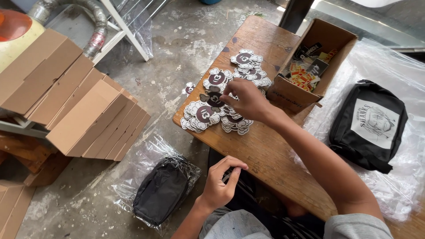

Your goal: The person attaches a metal chain to a black pouch using a small clip, then places the pouch into a clear plastic bag. The person repeats this process for a second pouch, handling the items on a wooden table.

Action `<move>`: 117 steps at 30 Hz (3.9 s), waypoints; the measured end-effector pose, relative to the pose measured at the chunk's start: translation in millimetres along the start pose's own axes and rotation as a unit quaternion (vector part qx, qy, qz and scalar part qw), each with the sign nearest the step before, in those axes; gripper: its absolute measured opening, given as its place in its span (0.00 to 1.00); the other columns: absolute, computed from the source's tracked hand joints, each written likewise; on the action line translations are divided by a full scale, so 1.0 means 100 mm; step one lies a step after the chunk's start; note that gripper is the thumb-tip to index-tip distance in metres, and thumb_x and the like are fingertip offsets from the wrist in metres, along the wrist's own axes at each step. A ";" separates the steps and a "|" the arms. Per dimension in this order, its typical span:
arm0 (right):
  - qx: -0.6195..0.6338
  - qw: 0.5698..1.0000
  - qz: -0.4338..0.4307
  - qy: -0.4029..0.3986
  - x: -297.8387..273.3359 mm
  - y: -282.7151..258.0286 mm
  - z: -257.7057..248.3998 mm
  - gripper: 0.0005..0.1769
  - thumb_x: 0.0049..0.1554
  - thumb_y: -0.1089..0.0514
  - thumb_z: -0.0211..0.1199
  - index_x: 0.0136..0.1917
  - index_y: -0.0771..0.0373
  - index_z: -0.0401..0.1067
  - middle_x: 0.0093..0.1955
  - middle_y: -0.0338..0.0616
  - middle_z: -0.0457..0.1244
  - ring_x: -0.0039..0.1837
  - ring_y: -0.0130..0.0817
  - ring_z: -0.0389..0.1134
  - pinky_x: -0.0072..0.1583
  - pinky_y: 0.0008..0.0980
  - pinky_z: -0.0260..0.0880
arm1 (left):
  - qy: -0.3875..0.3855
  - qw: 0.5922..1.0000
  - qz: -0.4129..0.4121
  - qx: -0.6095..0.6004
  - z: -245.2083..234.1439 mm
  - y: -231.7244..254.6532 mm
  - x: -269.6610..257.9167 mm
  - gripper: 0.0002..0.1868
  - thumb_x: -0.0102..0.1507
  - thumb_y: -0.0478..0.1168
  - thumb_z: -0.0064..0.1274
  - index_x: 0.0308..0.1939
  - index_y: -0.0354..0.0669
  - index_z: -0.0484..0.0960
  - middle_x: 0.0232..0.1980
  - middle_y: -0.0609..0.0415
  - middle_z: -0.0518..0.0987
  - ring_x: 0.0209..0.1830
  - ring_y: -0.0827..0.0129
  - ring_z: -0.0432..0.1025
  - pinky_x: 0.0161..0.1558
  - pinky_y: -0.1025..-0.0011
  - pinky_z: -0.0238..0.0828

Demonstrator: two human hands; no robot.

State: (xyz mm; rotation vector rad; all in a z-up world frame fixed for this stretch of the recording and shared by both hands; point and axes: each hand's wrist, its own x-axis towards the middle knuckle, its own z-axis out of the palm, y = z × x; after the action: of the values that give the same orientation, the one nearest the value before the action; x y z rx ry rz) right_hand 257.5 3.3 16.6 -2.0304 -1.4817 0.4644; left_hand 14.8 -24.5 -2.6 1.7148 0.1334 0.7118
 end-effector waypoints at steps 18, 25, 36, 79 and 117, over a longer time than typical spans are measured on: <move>0.166 0.900 0.167 0.366 -2.95 0.42 -1.47 0.03 0.58 0.64 0.67 0.43 0.63 0.79 0.29 0.36 0.53 0.33 0.18 0.50 0.36 0.19 0.56 | -0.196 0.912 -0.082 -0.350 2.06 0.32 1.23 0.12 0.71 0.35 0.46 0.58 0.35 0.73 0.48 0.52 0.80 0.50 0.68 0.76 0.57 0.61 0.76; 0.159 0.876 0.211 0.403 -3.28 0.75 -1.68 0.09 0.62 0.66 0.59 0.54 0.68 0.78 0.36 0.41 0.62 0.40 0.22 0.61 0.41 0.25 0.66 | -0.199 0.965 -0.026 -0.166 2.50 0.23 1.54 0.06 0.68 0.33 0.48 0.41 0.34 0.80 0.32 0.48 0.82 0.34 0.57 0.81 0.33 0.66 0.81; 0.142 0.880 0.176 0.417 -3.29 0.89 -1.20 0.13 0.63 0.65 0.53 0.61 0.68 0.60 0.46 0.51 0.73 0.41 0.34 0.76 0.46 0.35 0.79 | -0.184 0.965 0.178 0.050 2.32 -0.48 1.46 0.05 0.63 0.33 0.55 0.31 0.45 0.82 0.19 0.57 0.73 0.17 0.66 0.69 0.22 0.75 0.68; 0.019 0.883 0.114 0.454 -3.08 0.85 -1.09 0.08 0.56 0.66 0.66 0.50 0.60 0.73 0.31 0.38 0.70 0.29 0.26 0.69 0.34 0.24 0.68 | -0.152 0.885 0.401 0.183 2.30 -0.53 1.44 0.04 0.62 0.38 0.59 0.39 0.47 0.81 0.30 0.60 0.72 0.20 0.68 0.74 0.24 0.77 0.74; -0.056 0.857 0.131 0.495 -3.79 1.05 -1.48 0.04 0.61 0.66 0.61 0.44 0.64 0.75 0.23 0.37 0.53 0.28 0.27 0.54 0.35 0.24 0.57 | -0.273 0.935 0.222 0.049 2.45 -0.54 1.29 0.06 0.61 0.37 0.59 0.42 0.44 0.82 0.32 0.57 0.71 0.35 0.62 0.69 0.40 0.69 0.69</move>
State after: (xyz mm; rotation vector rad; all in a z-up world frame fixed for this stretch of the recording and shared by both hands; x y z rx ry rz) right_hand 299.5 -414.2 43.0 -2.0380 -0.5979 -0.5446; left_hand 261.6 -158.7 -26.8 2.0004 -0.6335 0.5273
